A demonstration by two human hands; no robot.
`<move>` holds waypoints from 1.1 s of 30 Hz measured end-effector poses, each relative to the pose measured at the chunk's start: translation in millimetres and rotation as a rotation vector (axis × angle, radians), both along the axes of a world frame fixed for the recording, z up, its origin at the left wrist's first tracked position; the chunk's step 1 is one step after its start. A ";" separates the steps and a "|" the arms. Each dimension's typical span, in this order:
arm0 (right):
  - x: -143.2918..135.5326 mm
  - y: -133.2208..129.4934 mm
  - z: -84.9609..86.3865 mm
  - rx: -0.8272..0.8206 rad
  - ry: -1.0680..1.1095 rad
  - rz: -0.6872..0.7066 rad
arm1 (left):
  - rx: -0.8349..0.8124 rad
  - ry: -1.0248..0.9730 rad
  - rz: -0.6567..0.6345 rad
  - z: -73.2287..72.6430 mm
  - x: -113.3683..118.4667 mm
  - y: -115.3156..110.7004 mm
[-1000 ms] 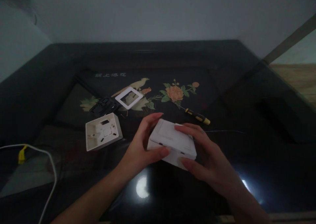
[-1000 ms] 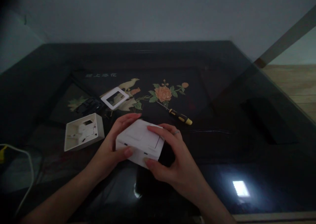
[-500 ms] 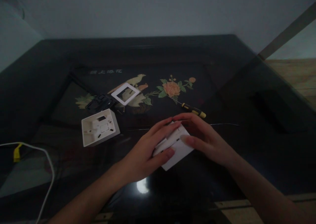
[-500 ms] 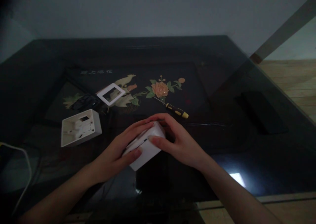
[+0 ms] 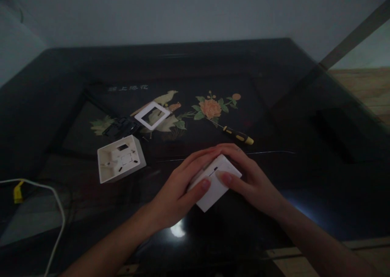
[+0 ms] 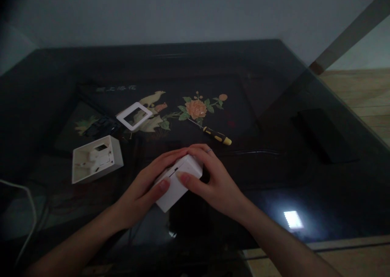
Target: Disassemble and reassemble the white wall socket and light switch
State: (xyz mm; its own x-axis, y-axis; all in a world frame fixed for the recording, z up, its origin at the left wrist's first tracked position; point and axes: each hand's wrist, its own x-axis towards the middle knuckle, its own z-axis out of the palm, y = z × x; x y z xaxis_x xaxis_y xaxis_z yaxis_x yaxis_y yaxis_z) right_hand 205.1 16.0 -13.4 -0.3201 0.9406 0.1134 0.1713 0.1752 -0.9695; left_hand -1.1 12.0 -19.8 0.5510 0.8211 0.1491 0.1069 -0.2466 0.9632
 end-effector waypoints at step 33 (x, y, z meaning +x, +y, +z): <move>-17.0 -11.6 1.1 -0.485 0.371 0.017 | -0.635 -0.497 0.368 4.8 8.7 0.5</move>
State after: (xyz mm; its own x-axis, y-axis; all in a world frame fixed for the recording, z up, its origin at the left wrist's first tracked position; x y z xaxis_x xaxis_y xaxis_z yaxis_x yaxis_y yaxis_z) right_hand 188.0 4.3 -12.3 -0.3570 0.9079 -0.2195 -0.1916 -0.3011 -0.9341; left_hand 7.5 12.4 -15.0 0.2283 0.9427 -0.2433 -0.3932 0.3179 0.8627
